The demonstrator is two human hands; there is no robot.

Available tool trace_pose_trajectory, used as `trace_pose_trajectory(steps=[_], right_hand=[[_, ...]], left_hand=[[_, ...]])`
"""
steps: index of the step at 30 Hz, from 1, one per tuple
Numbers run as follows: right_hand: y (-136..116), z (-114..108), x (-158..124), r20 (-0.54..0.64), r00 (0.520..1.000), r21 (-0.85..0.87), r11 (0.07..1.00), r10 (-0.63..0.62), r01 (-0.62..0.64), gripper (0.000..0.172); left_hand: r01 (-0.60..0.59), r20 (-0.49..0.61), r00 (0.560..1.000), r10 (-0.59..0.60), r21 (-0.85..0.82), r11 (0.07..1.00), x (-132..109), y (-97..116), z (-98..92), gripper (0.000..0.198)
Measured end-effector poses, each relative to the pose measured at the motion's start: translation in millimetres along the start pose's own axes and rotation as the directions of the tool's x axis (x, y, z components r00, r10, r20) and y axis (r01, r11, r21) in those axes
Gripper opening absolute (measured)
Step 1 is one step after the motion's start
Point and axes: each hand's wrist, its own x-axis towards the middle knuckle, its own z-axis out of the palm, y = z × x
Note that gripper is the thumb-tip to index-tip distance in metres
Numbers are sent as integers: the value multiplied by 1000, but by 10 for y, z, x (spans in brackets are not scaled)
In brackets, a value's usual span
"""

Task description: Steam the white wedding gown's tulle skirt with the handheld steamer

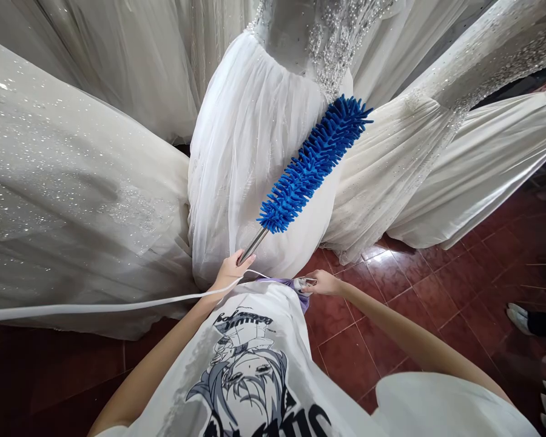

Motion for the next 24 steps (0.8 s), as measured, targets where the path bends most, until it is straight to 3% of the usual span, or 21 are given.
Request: trace_pose_trajectory(steps=[4,7,11,17,19,21,22,24], right_hand=[[-19,-6,14,-29,999,-95,995,-38,36,35],[-34,171,-26,-93,991,-197,977,-95,75,28],[-30,666,-12,-192,977,-287,957,-90,32,21],[-35,1436,70,-383,918,-204,960,105,-194,35],[-13,1569,-45,-462,869,-85,966,178,-243,37],[27,1571,-208,-553,783,234,955,285,-183,40],[40,1509,-284,-568,746,413,904,348,-107,41],[17,1246,-375,-519,727,707,703,449,71,35]], left_hand=[[3,9,1000,-3,0,1000,23,-1,4,46],[6,6,1000,-6,-2,1000,27,4,12,48],[27,-1,1000,-27,-8,1000,3,16,45,47],[74,35,997,-73,-25,997,-46,85,183,42],[100,44,994,-99,-40,994,-61,124,234,41],[126,64,991,-121,-74,989,-79,163,279,40],[130,78,989,-122,-97,987,-90,182,299,39],[118,95,990,-106,-139,983,-106,227,342,39]])
